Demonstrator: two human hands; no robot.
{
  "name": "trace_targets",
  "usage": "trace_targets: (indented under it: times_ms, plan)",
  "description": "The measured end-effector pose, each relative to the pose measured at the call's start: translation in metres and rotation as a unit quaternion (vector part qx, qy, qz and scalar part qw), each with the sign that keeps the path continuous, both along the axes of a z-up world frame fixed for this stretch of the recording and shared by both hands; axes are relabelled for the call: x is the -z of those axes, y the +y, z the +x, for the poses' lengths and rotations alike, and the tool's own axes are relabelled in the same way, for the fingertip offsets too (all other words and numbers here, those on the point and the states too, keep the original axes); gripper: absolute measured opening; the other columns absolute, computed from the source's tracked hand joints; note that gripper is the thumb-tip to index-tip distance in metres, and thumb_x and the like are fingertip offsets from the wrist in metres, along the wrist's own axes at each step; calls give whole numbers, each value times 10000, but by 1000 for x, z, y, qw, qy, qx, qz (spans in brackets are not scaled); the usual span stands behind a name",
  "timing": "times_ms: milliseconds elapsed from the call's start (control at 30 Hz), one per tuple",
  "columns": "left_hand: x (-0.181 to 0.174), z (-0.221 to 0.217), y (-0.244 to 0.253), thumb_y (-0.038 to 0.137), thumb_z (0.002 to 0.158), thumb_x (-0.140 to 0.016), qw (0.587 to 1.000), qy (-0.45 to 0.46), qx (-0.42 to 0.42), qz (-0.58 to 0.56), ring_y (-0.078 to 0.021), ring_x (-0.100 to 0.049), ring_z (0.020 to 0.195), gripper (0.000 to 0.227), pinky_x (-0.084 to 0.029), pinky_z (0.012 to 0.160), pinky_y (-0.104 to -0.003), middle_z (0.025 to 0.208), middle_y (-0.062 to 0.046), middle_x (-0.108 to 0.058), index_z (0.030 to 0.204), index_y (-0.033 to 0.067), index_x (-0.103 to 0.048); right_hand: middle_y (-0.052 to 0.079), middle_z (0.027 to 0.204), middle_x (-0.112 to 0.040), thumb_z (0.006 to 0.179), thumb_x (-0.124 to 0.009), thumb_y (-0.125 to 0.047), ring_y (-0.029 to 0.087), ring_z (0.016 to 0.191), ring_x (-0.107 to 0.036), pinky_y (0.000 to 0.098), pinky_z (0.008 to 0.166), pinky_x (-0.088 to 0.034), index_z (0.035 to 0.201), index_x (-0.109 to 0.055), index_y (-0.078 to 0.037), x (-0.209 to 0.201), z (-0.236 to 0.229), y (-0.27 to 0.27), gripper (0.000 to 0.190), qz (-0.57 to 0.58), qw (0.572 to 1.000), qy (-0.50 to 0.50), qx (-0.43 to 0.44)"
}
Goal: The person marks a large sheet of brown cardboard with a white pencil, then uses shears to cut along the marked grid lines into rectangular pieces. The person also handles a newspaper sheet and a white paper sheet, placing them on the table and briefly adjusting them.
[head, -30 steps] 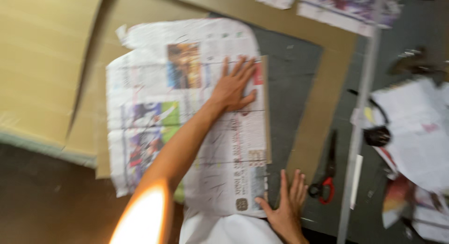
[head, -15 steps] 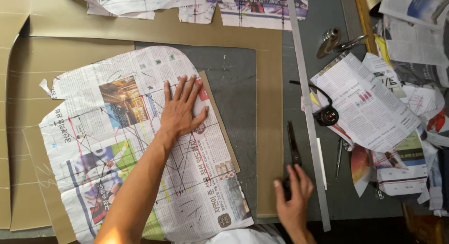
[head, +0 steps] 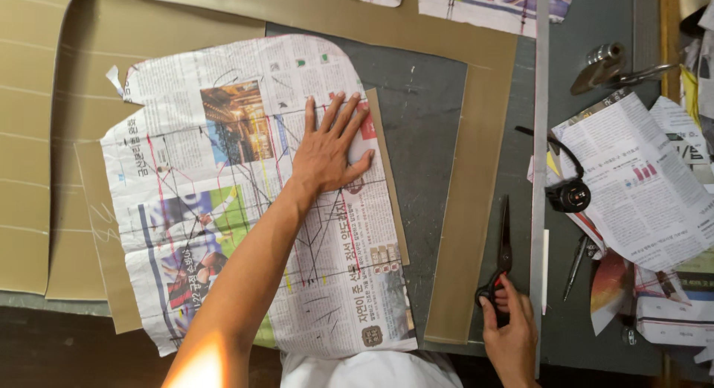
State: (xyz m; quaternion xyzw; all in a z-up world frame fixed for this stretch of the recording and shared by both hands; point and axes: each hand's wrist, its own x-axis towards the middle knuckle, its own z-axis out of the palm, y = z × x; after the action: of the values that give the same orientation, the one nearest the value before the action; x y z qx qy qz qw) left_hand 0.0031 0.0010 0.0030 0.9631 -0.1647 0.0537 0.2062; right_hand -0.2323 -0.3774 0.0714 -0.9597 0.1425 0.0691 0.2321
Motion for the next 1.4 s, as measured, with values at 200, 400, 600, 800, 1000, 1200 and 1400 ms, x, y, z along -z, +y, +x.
trace_targets:
  times_ms: [200, 400, 600, 800, 1000, 1200, 1400]
  plan:
    - [2, -5, 3, 553, 933, -508, 1000, -2, -3, -10, -317, -192, 1555, 812, -22, 1228, -667, 1663, -118, -306, 1579, 79, -374, 136, 1006, -713, 865, -692, 26, 203, 895, -684, 337, 847, -554, 1617, -334, -120, -12, 25, -19, 845, 125, 974, 129, 139]
    - [-1, 1, 1, 552, 910, -514, 1000, -6, -4, -17, -306, -201, 1556, 821, -21, 1223, -668, 1660, -105, -310, 1573, 87, -379, 77, 978, -732, 784, -668, 44, 134, 923, -692, 274, 838, -538, 1568, -334, -71, -27, 41, -21, 860, 347, 929, 68, 110]
    - [0, 1, 3, 568, 913, -511, 1000, -6, -2, -23, -312, -202, 1545, 861, -24, 1218, -668, 1657, -121, -308, 1573, 36, -358, 49, 764, -628, 755, -878, -39, 120, 613, -577, 281, 539, -465, 1191, -706, 24, -1, 71, 19, 473, 370, 893, 257, 19]
    - [7, -2, 5, 560, 938, -489, 1000, -11, -11, -7, -318, -210, 1553, 853, -32, 1239, -654, 1662, -120, -310, 1581, 18, -348, 37, 667, -657, 744, -894, -125, 110, 535, -592, 277, 484, -447, 1037, -735, 11, 9, 121, 63, 360, 307, 896, 320, -20]
    - [7, 0, 4, 551, 953, -482, 1000, -20, -8, -17, -329, -219, 1551, 841, -35, 1234, -659, 1666, -129, -306, 1586, 15, -341, 29, 703, -662, 742, -882, -157, 98, 540, -579, 261, 493, -468, 1031, -737, -5, 3, 153, 108, 358, 313, 901, 299, -28]
    - [6, -2, 4, 546, 947, -485, 1000, -6, -12, -17, -307, -205, 1557, 837, -27, 1238, -658, 1671, -118, -292, 1583, 22, -341, 20, 702, -661, 778, -861, -170, 90, 533, -555, 252, 491, -457, 988, -722, 7, -4, 171, 139, 308, 326, 905, 271, -30]
    - [8, -3, 4, 535, 944, -499, 1000, -3, -10, -26, -310, -198, 1551, 831, -16, 1228, -664, 1667, -120, -288, 1576, 19, -343, 15, 690, -662, 776, -870, -198, 83, 534, -548, 242, 494, -454, 959, -718, 6, 1, 181, 153, 313, 325, 913, 246, -35]
